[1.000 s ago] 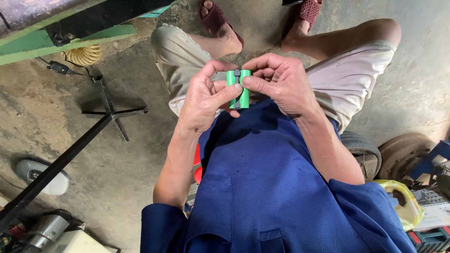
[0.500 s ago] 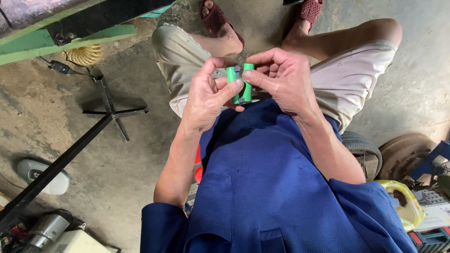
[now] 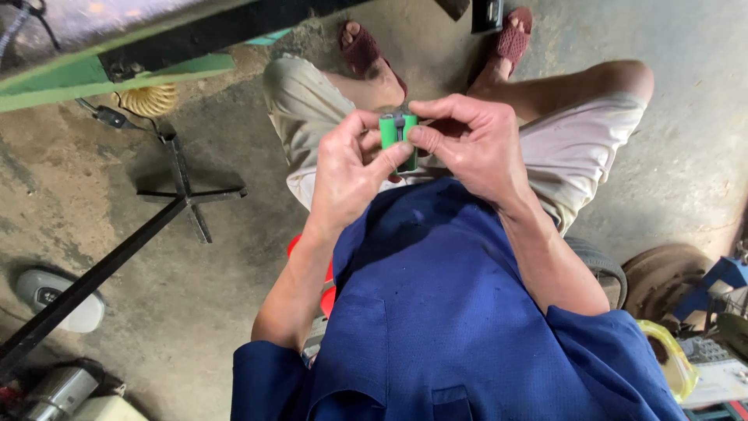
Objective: The person inserts several green battery cells into a black plastic battery frame, fits a circuit board onto the assembly, and uses a tool to secure the components.
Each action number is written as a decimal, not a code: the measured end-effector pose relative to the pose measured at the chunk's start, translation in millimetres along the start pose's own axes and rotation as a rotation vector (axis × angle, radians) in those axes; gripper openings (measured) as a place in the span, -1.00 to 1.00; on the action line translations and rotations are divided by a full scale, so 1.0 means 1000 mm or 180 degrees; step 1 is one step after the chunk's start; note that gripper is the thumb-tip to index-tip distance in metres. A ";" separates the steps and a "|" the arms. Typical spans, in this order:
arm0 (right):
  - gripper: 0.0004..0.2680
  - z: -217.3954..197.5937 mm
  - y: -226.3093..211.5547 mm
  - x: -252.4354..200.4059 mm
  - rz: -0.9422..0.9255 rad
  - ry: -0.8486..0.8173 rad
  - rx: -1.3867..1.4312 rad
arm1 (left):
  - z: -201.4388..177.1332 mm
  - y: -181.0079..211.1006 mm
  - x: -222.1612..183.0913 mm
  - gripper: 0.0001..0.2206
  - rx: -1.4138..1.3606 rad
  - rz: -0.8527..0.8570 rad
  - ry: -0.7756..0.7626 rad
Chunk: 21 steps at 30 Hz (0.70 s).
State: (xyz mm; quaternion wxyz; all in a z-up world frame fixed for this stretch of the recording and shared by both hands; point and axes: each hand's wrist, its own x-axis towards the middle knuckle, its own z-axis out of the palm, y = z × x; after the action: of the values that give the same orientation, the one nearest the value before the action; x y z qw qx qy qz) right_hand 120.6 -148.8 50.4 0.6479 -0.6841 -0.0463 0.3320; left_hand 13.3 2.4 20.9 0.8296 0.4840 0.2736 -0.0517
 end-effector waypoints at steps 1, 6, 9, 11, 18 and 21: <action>-0.81 -0.001 -0.006 0.000 -0.0335 -0.0050 -0.0408 | 0.005 0.010 -0.003 -0.69 0.0358 0.0255 0.0071; -0.83 0.002 -0.023 -0.003 -0.1188 -0.0094 -0.1362 | 0.011 0.023 -0.010 -0.66 0.1320 0.1191 0.0343; -0.80 0.006 -0.023 -0.007 -0.1607 -0.0047 -0.1916 | 0.013 0.025 -0.012 -0.68 0.2265 0.2023 0.0745; -0.71 0.016 -0.018 -0.007 -0.1885 0.0342 -0.2180 | 0.014 0.023 -0.009 -0.63 0.2190 0.2411 0.0905; -0.63 0.044 -0.052 -0.003 -0.2427 0.0552 -0.1874 | 0.020 0.055 -0.005 -0.68 0.2399 0.3203 0.1221; -0.67 0.050 -0.066 0.007 -0.2634 0.0624 -0.2018 | 0.013 0.070 -0.001 -0.71 0.2124 0.3194 0.1157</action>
State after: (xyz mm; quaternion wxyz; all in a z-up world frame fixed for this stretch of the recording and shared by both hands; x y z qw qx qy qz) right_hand 124.2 -92.0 110.7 0.4874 -0.7986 -0.3498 -0.0473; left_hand 42.3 28.3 80.4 0.4974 0.7872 0.1189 0.3445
